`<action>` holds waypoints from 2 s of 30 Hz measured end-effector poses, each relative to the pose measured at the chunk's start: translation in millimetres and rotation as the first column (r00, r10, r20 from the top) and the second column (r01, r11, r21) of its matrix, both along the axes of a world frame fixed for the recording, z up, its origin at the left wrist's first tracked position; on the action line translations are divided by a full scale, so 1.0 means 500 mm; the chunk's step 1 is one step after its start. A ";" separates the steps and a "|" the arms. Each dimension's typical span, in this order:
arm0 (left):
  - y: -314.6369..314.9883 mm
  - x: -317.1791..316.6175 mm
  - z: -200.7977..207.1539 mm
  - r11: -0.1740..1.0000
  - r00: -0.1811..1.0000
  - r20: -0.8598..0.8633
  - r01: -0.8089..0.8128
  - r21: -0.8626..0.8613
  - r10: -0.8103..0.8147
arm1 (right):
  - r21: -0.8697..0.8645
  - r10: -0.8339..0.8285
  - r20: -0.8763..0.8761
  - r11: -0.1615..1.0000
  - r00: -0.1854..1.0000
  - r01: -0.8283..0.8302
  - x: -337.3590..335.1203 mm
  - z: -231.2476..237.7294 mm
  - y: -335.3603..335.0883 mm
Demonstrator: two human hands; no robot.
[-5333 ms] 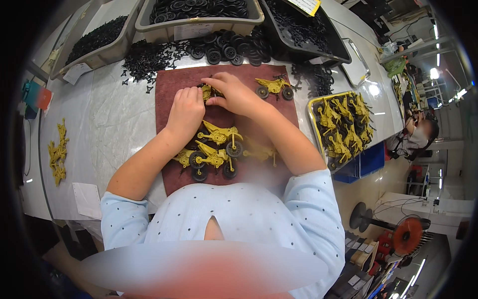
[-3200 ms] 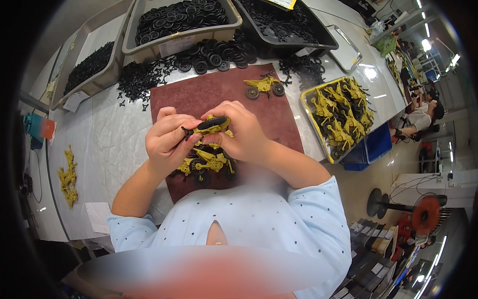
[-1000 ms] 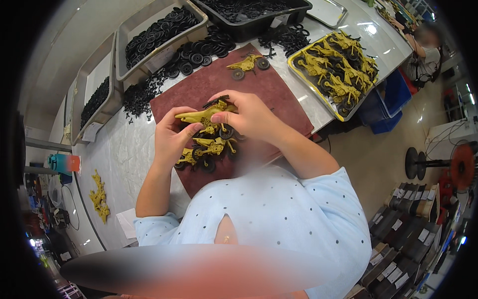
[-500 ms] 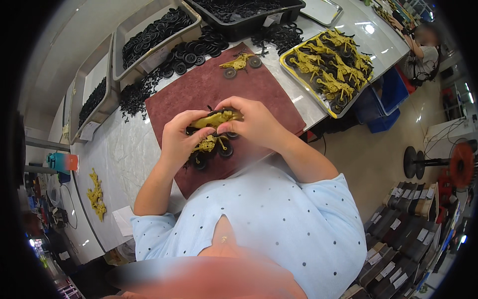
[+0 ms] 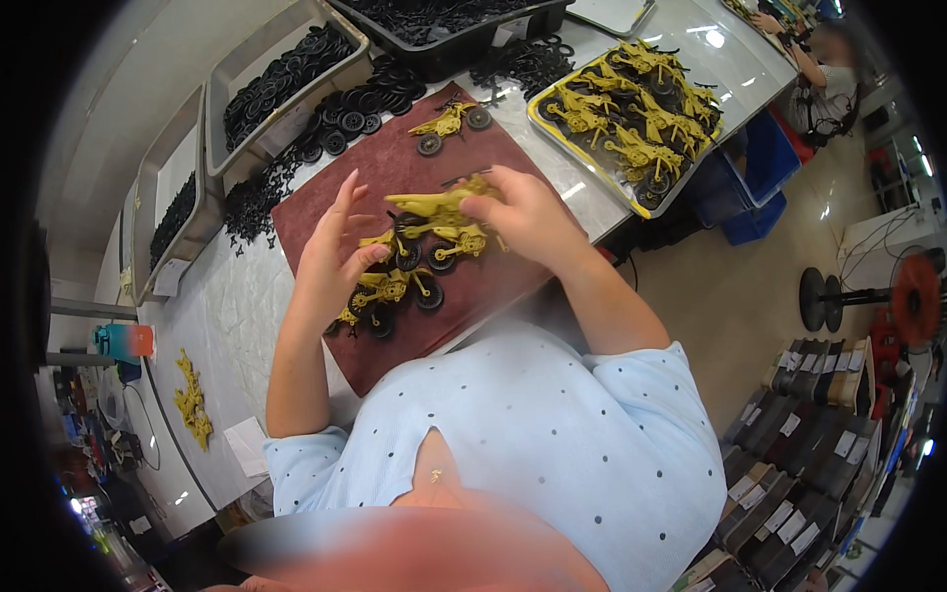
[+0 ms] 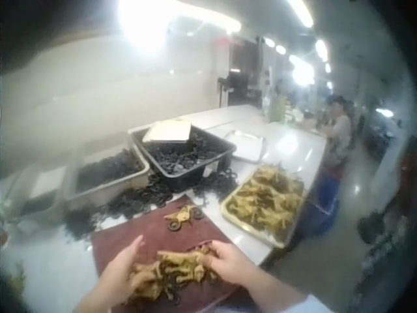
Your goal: The person assembles toy motorcycles by pressing wheels into plastic frame parts by hand, joining the frame sections together, and placing the assembled motorcycles onto a tray.
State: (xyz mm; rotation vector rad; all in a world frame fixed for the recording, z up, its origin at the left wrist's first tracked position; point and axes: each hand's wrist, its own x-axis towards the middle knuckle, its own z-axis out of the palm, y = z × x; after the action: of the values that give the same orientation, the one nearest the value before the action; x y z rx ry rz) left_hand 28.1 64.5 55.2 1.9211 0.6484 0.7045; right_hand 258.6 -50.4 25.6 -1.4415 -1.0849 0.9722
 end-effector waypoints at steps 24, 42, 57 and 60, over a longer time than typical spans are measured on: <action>0.031 -0.105 -0.049 0.949 0.877 -0.476 0.203 0.241 -0.067 | -0.227 -0.051 0.306 0.966 0.951 0.125 -0.031 -0.062 -0.003; 0.008 -0.064 -0.019 0.967 0.846 -0.529 0.185 0.178 -0.065 | -0.024 -0.334 -0.271 0.940 0.903 0.341 0.158 -0.013 -0.068; -0.001 0.517 -0.055 0.728 0.958 0.072 0.162 0.666 -0.279 | 0.131 -0.770 0.287 0.621 0.570 0.773 0.563 -0.013 -0.040; -0.043 0.635 -0.069 0.628 0.970 0.055 0.108 0.770 -0.235 | 0.150 -0.787 0.479 0.510 0.389 0.847 0.603 -0.066 -0.031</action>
State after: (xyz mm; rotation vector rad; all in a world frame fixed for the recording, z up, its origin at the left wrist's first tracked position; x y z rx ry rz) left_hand 345.8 43.2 20.9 2.6240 0.0178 1.1075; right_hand 560.3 -65.8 -7.4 -2.0859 -0.4579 -0.1059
